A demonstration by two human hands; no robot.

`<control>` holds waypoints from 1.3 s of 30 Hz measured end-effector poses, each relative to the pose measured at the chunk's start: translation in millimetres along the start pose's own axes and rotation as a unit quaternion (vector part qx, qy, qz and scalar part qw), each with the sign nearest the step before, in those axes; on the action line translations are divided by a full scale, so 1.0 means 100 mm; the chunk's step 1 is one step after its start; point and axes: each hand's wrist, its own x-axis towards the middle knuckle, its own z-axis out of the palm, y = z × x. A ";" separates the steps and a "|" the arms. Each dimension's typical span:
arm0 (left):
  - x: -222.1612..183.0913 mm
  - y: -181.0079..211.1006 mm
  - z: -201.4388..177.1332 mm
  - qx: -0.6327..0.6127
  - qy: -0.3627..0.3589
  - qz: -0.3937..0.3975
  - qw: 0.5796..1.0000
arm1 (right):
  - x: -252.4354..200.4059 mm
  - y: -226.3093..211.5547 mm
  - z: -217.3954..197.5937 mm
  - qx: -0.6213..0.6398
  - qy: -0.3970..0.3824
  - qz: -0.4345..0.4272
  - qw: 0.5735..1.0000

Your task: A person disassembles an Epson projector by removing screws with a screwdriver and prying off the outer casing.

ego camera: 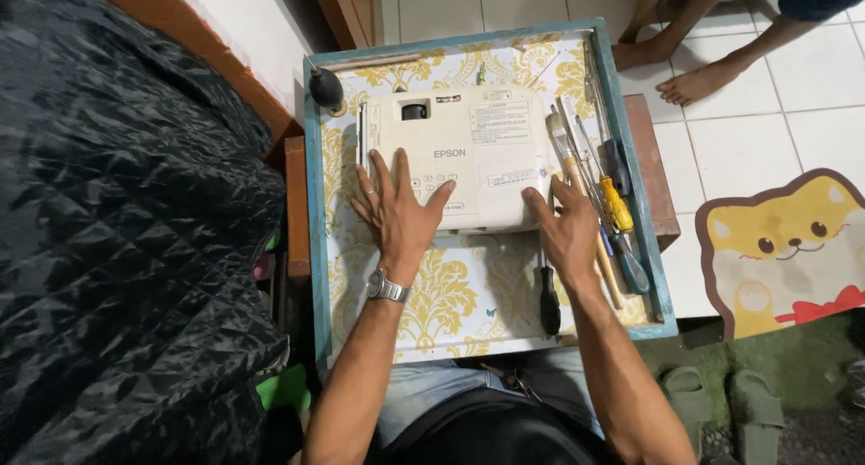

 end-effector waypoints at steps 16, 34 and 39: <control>-0.23 -0.26 -0.10 -0.114 0.097 0.064 0.987 | 1.31 1.00 -0.21 -0.288 0.006 -0.126 0.949; -0.86 -0.62 -0.53 -0.194 0.139 0.057 0.970 | 2.05 0.88 -0.34 -0.117 -0.056 -0.063 0.989; -0.66 -0.57 -0.54 -0.260 0.120 0.066 0.956 | 1.51 -0.04 -0.53 0.173 -0.131 -0.012 0.976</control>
